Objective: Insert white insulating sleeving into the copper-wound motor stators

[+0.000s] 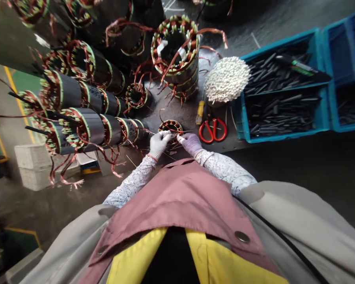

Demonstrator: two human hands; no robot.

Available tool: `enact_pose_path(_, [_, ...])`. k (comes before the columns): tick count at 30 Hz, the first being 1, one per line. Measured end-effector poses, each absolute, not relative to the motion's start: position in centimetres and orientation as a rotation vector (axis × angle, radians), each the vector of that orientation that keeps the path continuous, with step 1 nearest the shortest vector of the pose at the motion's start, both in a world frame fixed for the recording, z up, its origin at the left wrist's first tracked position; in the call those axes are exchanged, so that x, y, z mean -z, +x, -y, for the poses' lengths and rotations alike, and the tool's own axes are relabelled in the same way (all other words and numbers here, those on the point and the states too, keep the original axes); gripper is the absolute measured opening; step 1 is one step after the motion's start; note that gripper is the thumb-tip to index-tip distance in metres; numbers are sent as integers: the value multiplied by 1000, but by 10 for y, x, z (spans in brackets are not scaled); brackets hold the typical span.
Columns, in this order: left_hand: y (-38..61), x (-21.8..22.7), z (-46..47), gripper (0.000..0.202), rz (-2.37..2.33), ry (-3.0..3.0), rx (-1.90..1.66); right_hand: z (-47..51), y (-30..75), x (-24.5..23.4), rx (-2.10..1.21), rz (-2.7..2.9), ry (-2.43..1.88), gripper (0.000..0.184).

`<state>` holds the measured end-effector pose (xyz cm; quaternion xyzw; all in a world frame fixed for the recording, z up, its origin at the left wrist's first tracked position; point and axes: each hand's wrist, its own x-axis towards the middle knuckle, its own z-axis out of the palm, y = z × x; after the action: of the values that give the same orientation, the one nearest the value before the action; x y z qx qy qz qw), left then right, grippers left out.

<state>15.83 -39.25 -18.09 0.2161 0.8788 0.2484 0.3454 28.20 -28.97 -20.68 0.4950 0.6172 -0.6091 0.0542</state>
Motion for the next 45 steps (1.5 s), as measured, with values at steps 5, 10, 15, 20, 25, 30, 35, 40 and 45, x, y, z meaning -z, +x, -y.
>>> enact_pose_path(5, [157, 182, 395, 20, -2264, 665, -642, 290, 283, 204, 1796, -1804, 1569, 46])
enact_pose_path(10, [154, 175, 392, 24, -2264, 705, -538, 294, 273, 190, 1819, -1863, 1522, 24])
enact_pose_path(15, [156, 148, 397, 27, -2199, 931, -436, 284, 288, 171, 1780, -1919, 1407, 40])
enact_pose_path(20, [180, 122, 376, 61, -2179, 1265, 58, 253, 313, 165, 1274, -2503, 1239, 38])
enact_pose_path(25, [185, 134, 330, 26, -2111, 1053, 215, 253, 292, 167, 765, -2590, 609, 39])
enact_pose_path(30, [177, 151, 328, 7, -2113, 895, 23, 264, 278, 171, 765, -2469, 656, 39])
enact_pose_path(35, [173, 147, 361, 27, -2136, 814, -374, 265, 290, 187, 909, -2457, 756, 35])
enact_pose_path(40, [132, 141, 376, 9, -2281, 1262, -208, 277, 300, 212, 1964, -2151, 1613, 48])
enact_pose_path(45, [114, 167, 359, 22, -2045, 1506, 98, 282, 260, 219, 2108, -2067, 1586, 50])
